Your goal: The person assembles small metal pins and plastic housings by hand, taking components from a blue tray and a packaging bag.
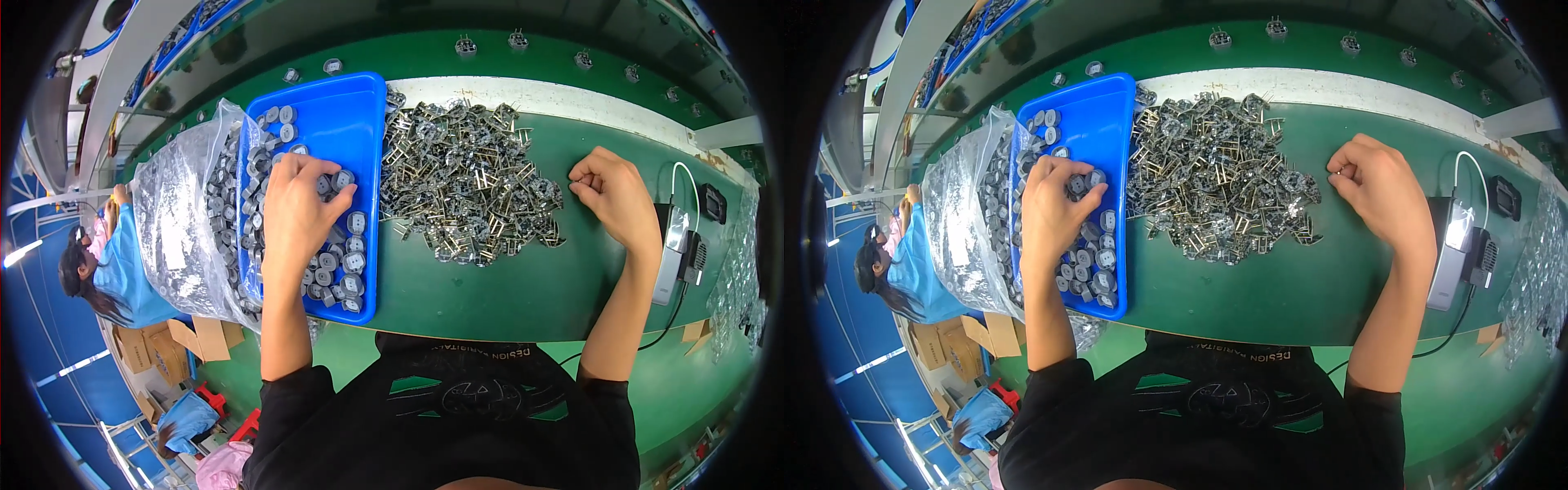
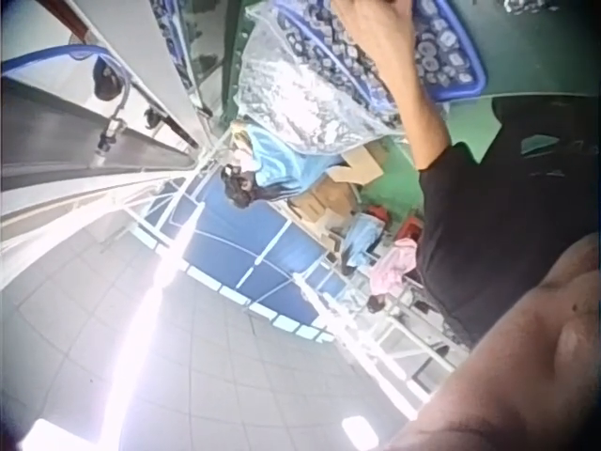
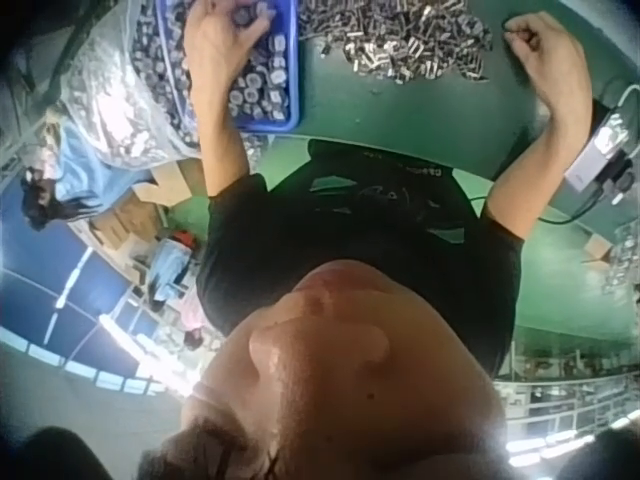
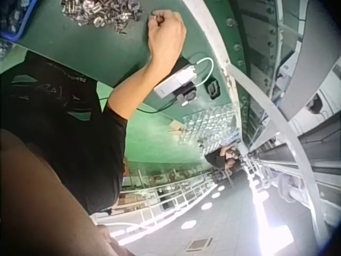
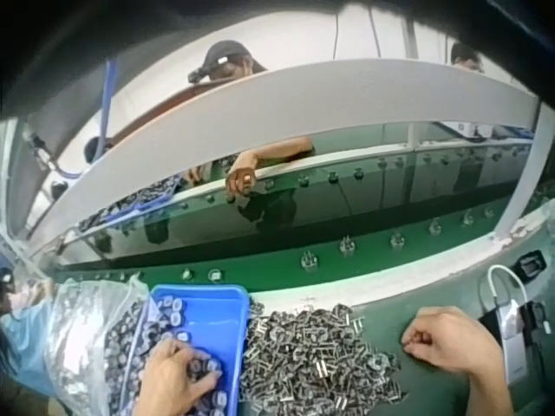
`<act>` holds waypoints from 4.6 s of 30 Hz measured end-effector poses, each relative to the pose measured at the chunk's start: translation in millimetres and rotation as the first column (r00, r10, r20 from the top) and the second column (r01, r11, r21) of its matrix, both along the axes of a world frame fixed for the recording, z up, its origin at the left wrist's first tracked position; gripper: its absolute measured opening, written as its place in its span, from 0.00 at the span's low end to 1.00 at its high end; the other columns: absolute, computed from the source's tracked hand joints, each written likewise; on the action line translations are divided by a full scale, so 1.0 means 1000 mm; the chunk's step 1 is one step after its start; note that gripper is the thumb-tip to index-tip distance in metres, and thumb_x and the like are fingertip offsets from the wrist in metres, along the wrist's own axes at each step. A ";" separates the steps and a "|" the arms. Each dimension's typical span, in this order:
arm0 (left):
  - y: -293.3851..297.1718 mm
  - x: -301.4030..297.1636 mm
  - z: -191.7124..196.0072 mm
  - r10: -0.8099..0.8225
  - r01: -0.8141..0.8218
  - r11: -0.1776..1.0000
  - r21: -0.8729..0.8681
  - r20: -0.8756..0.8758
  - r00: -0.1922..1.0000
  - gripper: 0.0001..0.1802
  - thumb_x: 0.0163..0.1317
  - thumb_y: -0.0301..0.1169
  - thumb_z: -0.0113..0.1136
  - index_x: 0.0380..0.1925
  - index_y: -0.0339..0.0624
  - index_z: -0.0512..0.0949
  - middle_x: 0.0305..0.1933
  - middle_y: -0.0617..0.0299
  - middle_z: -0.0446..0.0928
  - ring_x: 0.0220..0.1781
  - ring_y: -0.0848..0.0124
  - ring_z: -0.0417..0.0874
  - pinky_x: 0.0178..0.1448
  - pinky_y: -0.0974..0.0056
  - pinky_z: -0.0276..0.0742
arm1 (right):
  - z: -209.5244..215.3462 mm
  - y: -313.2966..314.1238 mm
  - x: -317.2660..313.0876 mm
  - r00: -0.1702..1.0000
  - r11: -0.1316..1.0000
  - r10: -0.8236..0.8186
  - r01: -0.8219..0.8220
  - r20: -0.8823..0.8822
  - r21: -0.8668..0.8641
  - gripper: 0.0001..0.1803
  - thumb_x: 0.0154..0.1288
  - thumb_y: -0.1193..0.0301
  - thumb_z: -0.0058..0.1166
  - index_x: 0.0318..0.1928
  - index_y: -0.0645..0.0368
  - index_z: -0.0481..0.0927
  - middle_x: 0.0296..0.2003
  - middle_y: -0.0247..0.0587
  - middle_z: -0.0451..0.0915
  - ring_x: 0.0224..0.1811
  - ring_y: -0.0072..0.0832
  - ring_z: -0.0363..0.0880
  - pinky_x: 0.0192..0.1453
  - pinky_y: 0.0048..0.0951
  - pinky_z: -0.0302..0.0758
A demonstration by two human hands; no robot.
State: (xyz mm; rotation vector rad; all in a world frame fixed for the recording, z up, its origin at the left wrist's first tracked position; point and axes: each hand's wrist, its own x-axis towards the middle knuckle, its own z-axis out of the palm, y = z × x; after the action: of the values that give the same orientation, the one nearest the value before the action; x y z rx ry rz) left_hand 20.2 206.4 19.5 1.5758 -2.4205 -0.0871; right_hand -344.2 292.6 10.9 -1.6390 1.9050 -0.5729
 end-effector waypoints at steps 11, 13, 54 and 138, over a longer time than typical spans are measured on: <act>0.019 -0.063 0.017 0.183 0.269 0.872 0.409 -0.783 0.595 0.19 0.51 0.18 0.70 0.46 0.36 0.82 0.40 0.61 0.81 0.41 0.75 0.82 0.44 0.70 0.78 | 0.005 0.008 0.022 0.770 0.911 -0.019 0.276 0.638 -0.305 0.10 0.54 0.85 0.66 0.38 0.66 0.85 0.34 0.37 0.82 0.35 0.20 0.82 0.32 0.19 0.79; 0.020 -0.080 0.016 0.052 0.353 0.855 0.380 -0.740 0.671 0.20 0.51 0.22 0.73 0.46 0.41 0.84 0.39 0.58 0.84 0.39 0.74 0.84 0.43 0.70 0.79 | 0.005 0.003 0.039 0.784 0.850 0.120 0.236 0.609 -0.471 0.10 0.53 0.85 0.67 0.37 0.65 0.85 0.34 0.39 0.82 0.34 0.21 0.83 0.34 0.20 0.80; 0.009 -0.078 0.014 0.473 0.667 0.604 0.437 -0.869 0.142 0.16 0.70 0.27 0.57 0.52 0.27 0.78 0.49 0.49 0.82 0.51 0.59 0.85 0.60 0.65 0.80 | 0.020 -0.132 0.048 0.990 0.838 0.049 -0.112 -0.131 -0.534 0.12 0.55 0.69 0.64 0.39 0.60 0.85 0.36 0.45 0.83 0.39 0.38 0.84 0.44 0.36 0.79; -0.049 -0.067 0.040 0.222 0.387 0.813 0.435 -0.846 0.485 0.14 0.61 0.19 0.61 0.48 0.30 0.82 0.38 0.52 0.83 0.42 0.66 0.87 0.51 0.67 0.82 | 0.002 -0.023 0.032 0.979 0.926 -0.061 0.129 0.195 -0.355 0.14 0.62 0.79 0.54 0.48 0.61 0.83 0.38 0.43 0.80 0.36 0.41 0.80 0.41 0.35 0.77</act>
State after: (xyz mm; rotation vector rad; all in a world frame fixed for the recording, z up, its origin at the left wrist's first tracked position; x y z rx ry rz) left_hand -46.6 157.8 59.6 1.0769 -1.6171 -1.4317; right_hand -311.8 269.8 12.7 -1.6521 1.8287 -1.1376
